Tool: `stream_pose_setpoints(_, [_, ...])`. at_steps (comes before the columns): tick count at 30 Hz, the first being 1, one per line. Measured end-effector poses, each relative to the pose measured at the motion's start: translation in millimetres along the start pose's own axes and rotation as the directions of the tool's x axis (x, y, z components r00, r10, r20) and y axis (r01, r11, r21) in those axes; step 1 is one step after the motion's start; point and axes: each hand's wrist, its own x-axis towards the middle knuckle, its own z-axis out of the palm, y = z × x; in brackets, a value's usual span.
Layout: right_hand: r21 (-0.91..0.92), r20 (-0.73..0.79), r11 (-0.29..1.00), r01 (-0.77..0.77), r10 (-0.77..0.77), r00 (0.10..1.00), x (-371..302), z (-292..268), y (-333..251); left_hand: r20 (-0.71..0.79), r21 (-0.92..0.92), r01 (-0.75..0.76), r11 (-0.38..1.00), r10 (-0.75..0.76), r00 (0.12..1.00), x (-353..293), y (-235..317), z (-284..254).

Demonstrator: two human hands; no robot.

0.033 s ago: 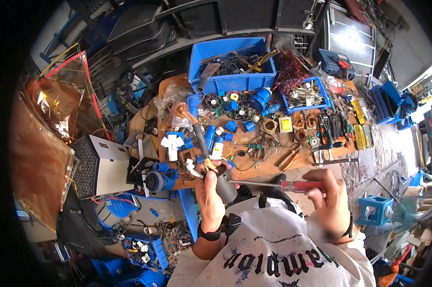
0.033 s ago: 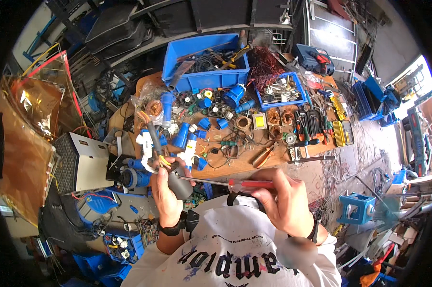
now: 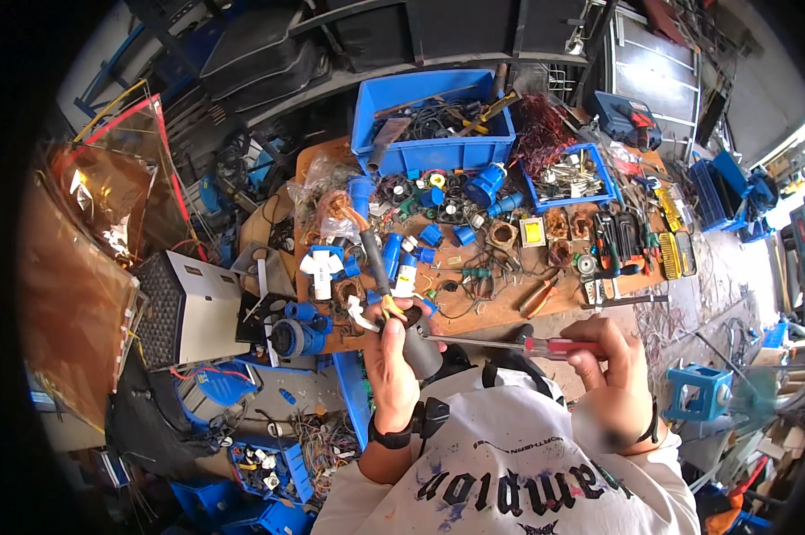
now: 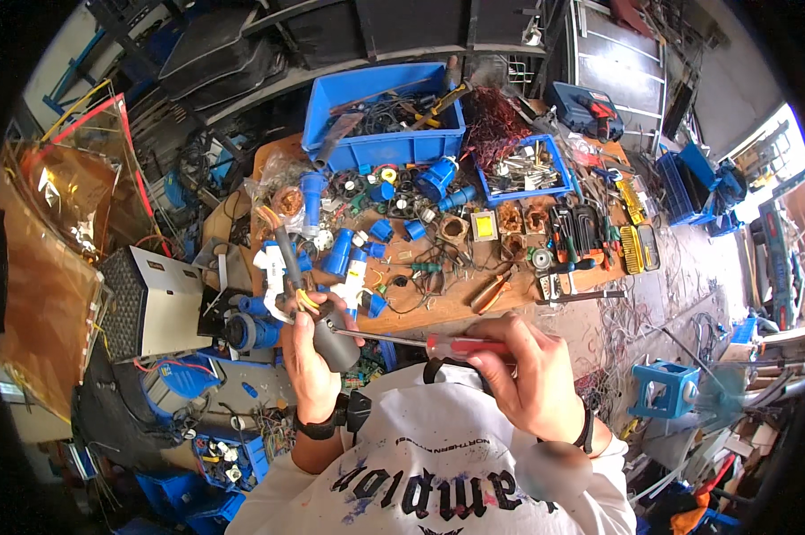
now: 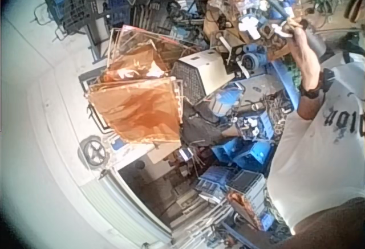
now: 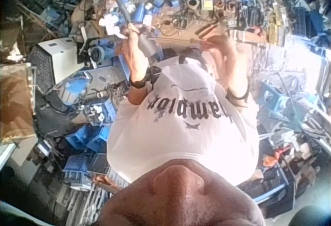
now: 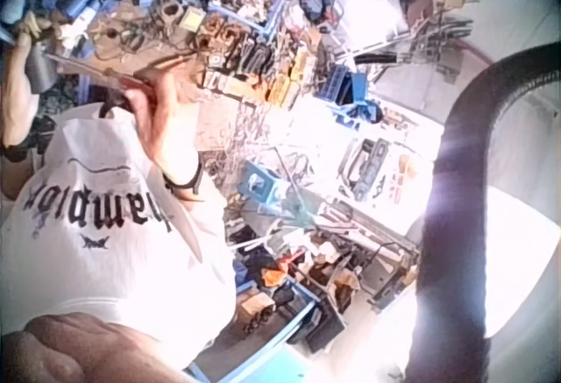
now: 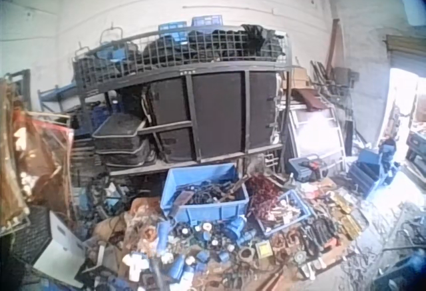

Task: The person uses a red-handled screwdriver to tighten screws on a black electrical connector held in their left hand. They manipulate the connector and tool to access different screw terminals, working on the exposed wiring within a cluttered workshop environment.

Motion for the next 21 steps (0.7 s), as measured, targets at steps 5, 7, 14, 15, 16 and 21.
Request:
stream_pose_setpoints(5, [-0.105, -0.013, 0.948, 0.300, -0.303, 0.953, 6, 0, -1, 0.008, 0.003, -0.004, 1.000, 0.004, 1.000, -1, 1, 0])
stream_pose_setpoints(7, [-0.049, -0.074, 0.939, 0.341, -0.344, 0.936, 6, 4, 4, 0.014, 0.000, -0.001, 1.000, 0.001, 1.000, -2, 1, 1])
stream_pose_setpoints(14, [0.072, -0.107, 0.995, -0.066, 0.074, 0.992, -1, 9, -8, 0.022, -0.007, -0.015, 1.000, 0.015, 1.000, -6, 2, 1])
stream_pose_setpoints(15, [-0.005, -0.059, 0.994, -0.105, 0.104, 0.993, -3, 7, -6, 0.020, -0.009, -0.013, 1.000, 0.013, 1.000, -6, 1, 0])
stream_pose_setpoints(16, [-0.084, -0.013, 0.987, -0.139, 0.138, 0.990, -5, 6, -5, 0.017, -0.002, -0.020, 1.000, 0.020, 1.000, -6, 1, 0])
stream_pose_setpoints(21, [-0.142, 0.028, 0.988, 0.054, -0.051, 0.998, -3, 5, -5, -0.011, 0.030, -0.027, 0.999, 0.027, 1.000, -7, 0, -2])
